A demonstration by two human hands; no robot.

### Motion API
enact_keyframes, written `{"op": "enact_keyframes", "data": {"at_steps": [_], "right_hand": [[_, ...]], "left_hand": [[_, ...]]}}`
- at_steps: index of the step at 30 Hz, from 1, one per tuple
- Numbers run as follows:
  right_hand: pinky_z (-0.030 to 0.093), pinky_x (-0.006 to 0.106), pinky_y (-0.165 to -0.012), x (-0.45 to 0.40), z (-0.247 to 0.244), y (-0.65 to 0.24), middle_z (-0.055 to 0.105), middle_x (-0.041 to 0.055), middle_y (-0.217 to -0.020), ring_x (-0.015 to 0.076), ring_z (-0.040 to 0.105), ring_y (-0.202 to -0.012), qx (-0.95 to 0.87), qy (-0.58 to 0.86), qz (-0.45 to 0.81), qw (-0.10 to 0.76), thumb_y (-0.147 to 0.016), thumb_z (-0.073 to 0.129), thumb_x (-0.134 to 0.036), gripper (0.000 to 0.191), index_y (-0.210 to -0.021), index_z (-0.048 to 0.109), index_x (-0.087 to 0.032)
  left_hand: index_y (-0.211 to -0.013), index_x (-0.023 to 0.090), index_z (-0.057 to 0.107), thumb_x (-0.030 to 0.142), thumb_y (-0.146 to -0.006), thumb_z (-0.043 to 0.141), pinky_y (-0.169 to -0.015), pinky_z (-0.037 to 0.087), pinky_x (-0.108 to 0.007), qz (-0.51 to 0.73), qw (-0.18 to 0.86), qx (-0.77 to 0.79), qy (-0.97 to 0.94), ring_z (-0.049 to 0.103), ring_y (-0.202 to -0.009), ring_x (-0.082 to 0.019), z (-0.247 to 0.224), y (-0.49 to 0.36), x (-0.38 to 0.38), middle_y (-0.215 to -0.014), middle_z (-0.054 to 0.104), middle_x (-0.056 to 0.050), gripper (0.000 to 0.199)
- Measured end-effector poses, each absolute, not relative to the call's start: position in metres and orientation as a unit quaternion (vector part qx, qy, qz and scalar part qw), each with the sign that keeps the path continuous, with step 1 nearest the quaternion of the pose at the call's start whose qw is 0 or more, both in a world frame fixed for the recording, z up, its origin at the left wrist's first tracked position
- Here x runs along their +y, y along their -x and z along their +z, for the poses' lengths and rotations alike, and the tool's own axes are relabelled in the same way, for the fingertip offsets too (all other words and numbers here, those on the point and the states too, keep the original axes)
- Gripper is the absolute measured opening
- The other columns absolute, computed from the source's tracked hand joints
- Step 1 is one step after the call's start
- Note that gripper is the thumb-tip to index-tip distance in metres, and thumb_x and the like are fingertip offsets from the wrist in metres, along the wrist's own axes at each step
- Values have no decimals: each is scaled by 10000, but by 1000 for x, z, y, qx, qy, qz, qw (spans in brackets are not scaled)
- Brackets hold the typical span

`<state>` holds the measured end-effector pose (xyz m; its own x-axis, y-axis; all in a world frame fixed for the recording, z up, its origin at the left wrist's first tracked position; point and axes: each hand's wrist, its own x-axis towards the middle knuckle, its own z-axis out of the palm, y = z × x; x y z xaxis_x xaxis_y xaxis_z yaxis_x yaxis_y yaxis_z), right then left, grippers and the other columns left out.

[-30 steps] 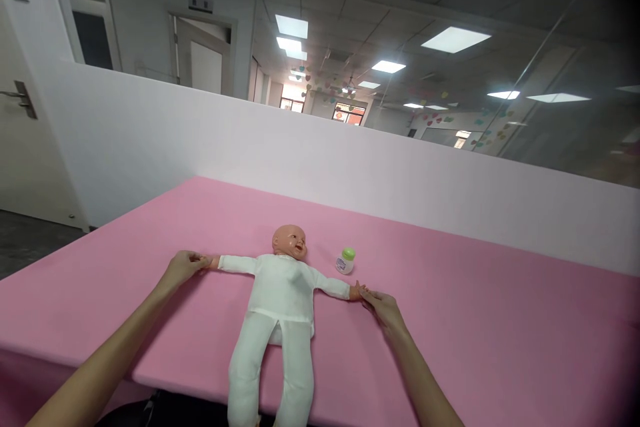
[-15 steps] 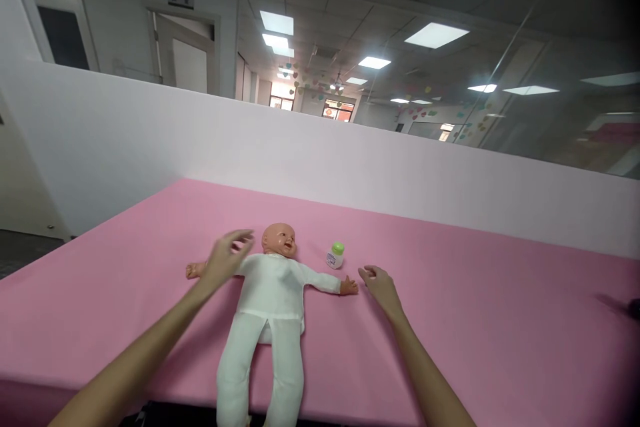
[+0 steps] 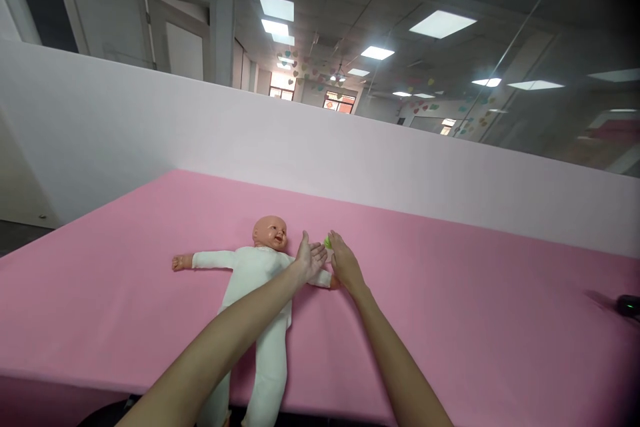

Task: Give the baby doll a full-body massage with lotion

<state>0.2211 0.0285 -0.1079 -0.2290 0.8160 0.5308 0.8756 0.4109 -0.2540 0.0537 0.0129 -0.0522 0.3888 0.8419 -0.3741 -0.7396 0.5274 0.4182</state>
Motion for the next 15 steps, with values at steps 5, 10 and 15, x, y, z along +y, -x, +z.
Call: {"op": "enact_keyframes", "data": {"at_steps": [5,10,15], "right_hand": [[367,510,-1225,30,-109,-221,486,157,-1567,270,428,-1478,-776,564,-22,283,-880,373,-82,629,-1493,512,-98],[334,530,-1236,20,-92,-205,508,138,-1556,270,443,-1468,-753,557,32,349,-985,363,-256,549,-1499,511,-134],[252,591,-1247,-25,-86,-122,302,141,-1674,308,221,-1567,-674,552,122,475,-1027,272,-644,752,-1603,330,-164]], "left_hand": [[-1519,-9,393,648,-1002,388,-1009,561,-298,490,826,263,-86,526,-1394,-292,-64,-53,19,-1523,467,-301,835],[-1492,19,454,658,-996,392,-969,585,-333,494,831,236,-98,631,-1277,-297,-58,-48,16,-1461,535,-300,811],[-1425,149,573,713,-964,433,-1029,548,-467,496,829,176,-190,670,-1209,-322,-46,-30,1,-1385,639,-202,741]]}}
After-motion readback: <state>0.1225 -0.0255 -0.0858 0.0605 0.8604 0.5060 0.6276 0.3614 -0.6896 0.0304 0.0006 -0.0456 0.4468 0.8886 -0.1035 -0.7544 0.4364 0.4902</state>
